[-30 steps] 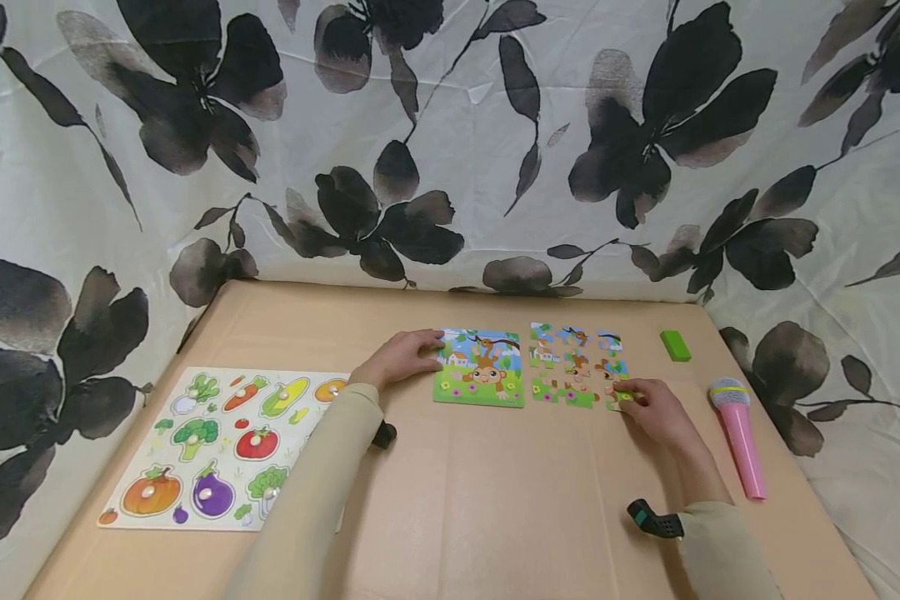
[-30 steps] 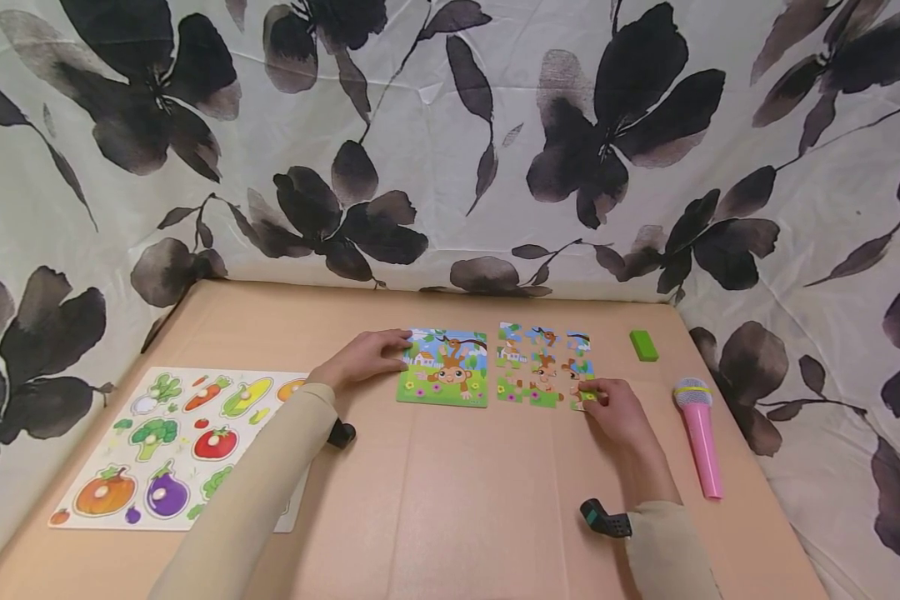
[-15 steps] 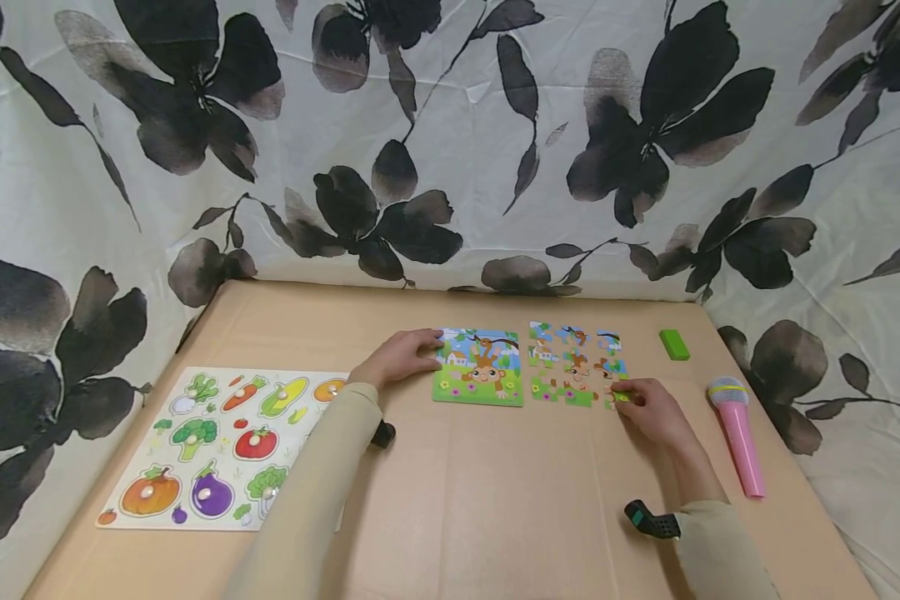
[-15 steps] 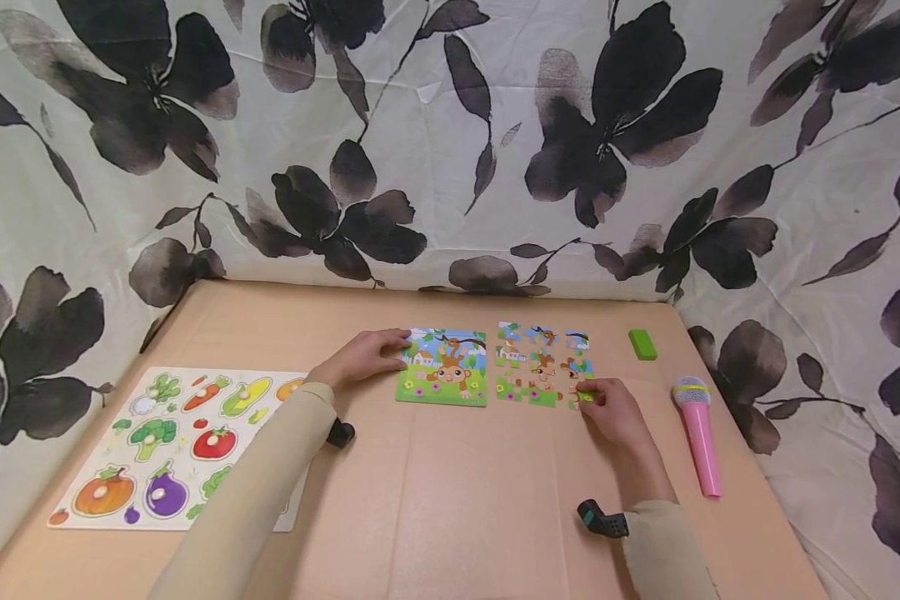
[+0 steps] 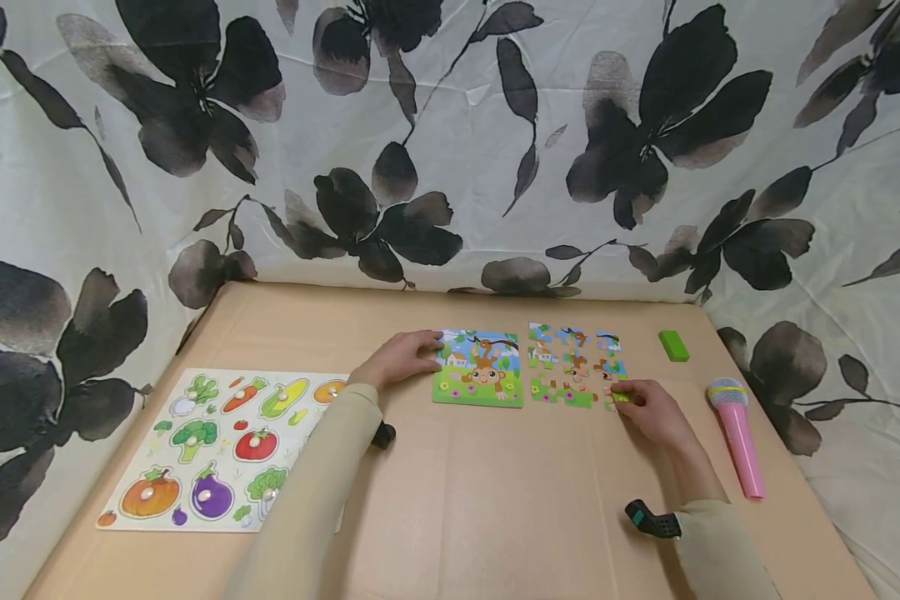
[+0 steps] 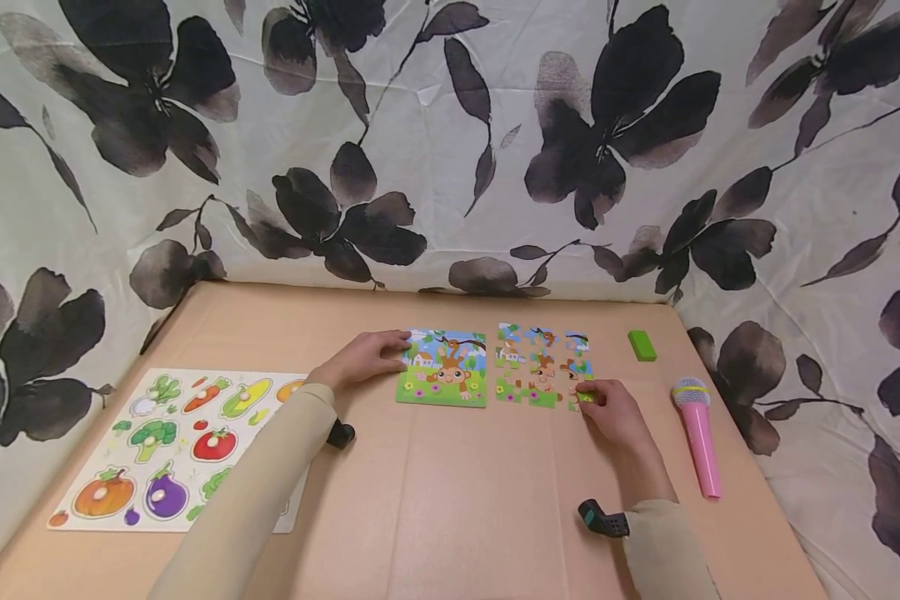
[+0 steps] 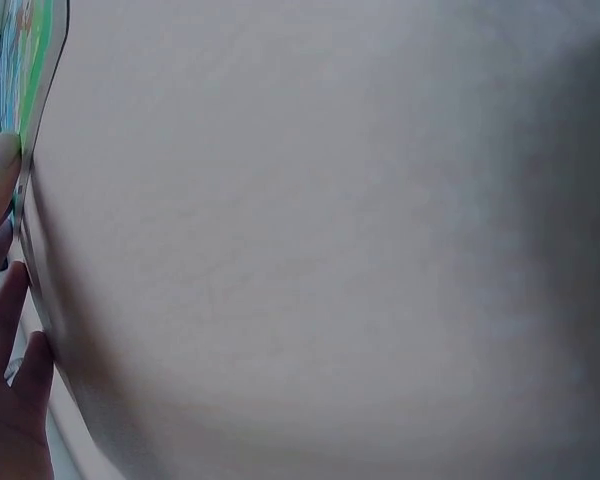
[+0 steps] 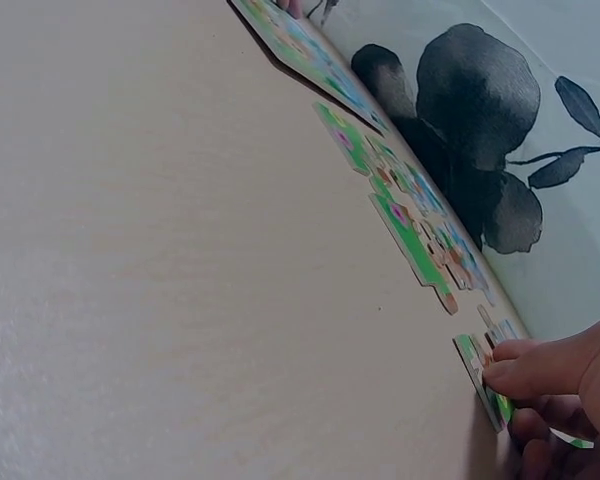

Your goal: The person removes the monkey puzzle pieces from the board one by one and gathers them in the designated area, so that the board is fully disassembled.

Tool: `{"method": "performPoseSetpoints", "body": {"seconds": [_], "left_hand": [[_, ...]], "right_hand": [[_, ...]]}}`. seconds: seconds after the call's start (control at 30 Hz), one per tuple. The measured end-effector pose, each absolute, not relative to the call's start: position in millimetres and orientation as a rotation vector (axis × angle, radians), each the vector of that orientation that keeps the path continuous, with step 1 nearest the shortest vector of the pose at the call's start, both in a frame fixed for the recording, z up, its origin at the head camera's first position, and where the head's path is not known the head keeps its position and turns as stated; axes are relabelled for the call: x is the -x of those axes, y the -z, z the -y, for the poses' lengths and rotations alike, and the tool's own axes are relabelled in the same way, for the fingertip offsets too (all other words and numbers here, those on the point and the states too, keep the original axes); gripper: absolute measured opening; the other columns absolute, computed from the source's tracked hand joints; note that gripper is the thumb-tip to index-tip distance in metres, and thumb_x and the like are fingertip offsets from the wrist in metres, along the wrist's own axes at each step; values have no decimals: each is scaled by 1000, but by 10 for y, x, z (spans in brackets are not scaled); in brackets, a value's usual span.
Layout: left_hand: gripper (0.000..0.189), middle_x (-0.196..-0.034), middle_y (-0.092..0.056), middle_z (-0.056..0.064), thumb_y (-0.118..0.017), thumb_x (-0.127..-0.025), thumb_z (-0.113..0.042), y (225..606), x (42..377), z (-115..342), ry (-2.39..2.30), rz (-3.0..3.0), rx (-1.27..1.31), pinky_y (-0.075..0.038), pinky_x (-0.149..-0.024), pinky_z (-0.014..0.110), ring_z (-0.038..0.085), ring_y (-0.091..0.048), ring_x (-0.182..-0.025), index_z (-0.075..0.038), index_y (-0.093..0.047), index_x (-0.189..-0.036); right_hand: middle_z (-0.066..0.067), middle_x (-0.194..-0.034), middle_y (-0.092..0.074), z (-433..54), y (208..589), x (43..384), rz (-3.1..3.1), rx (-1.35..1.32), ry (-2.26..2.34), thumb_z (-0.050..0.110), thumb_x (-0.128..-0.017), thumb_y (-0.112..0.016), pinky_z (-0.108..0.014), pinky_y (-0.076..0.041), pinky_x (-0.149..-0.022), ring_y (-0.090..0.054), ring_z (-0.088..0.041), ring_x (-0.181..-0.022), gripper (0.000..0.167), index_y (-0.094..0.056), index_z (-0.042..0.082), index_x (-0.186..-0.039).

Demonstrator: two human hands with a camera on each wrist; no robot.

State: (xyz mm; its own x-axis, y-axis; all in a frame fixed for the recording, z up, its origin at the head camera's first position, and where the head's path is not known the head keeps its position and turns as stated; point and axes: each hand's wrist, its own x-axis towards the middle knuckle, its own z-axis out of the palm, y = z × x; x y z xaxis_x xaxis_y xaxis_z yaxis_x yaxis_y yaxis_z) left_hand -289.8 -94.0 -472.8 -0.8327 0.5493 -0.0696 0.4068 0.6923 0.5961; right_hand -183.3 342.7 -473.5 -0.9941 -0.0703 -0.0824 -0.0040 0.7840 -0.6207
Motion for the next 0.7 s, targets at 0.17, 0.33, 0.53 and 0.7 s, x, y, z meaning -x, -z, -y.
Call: {"method": "performPoseSetpoints", "body": {"seconds": [0.17,0.33,0.53,0.7], "left_hand": [[48,-151,-44,4,-71,-90,-29,4726,2894,935,-859,-2657,-764,-27,-117,41,25,-35,-141,-6,-62,-132],[48,-151,-44,4,-71,-91,-29,4724,2899,925,-867,-2651,-759,-26,-118,40,24,-34,-142,-7,-62,-132],[49,-151,-43,3,-71,-91,-29,4729,2895,930,-870,-2639,-747,-25,-118,40,24,-33,-142,-7,-61,-133],[48,-151,-43,4,-71,-91,-29,4736,2890,936,-863,-2645,-757,-26,-118,41,24,-34,-142,-6,-62,-132]], "right_hand": [[-28,-123,-54,-3429,4735,1829,-2869,68,1011,5,-92,-64,-43,-43,-82,-51,-34,-99,28,-65,-5,-118],[-27,-121,-55,-3441,4739,1824,-2873,65,1013,5,-93,-64,-41,-43,-79,-50,-32,-96,27,-65,-5,-118],[-26,-121,-55,-3450,4759,1817,-2873,58,1010,6,-93,-63,-38,-42,-77,-50,-31,-94,28,-65,-4,-118],[-25,-119,-56,-3444,4760,1812,-2873,46,1015,6,-92,-64,-37,-41,-76,-50,-30,-92,27,-66,-4,-118]]}}
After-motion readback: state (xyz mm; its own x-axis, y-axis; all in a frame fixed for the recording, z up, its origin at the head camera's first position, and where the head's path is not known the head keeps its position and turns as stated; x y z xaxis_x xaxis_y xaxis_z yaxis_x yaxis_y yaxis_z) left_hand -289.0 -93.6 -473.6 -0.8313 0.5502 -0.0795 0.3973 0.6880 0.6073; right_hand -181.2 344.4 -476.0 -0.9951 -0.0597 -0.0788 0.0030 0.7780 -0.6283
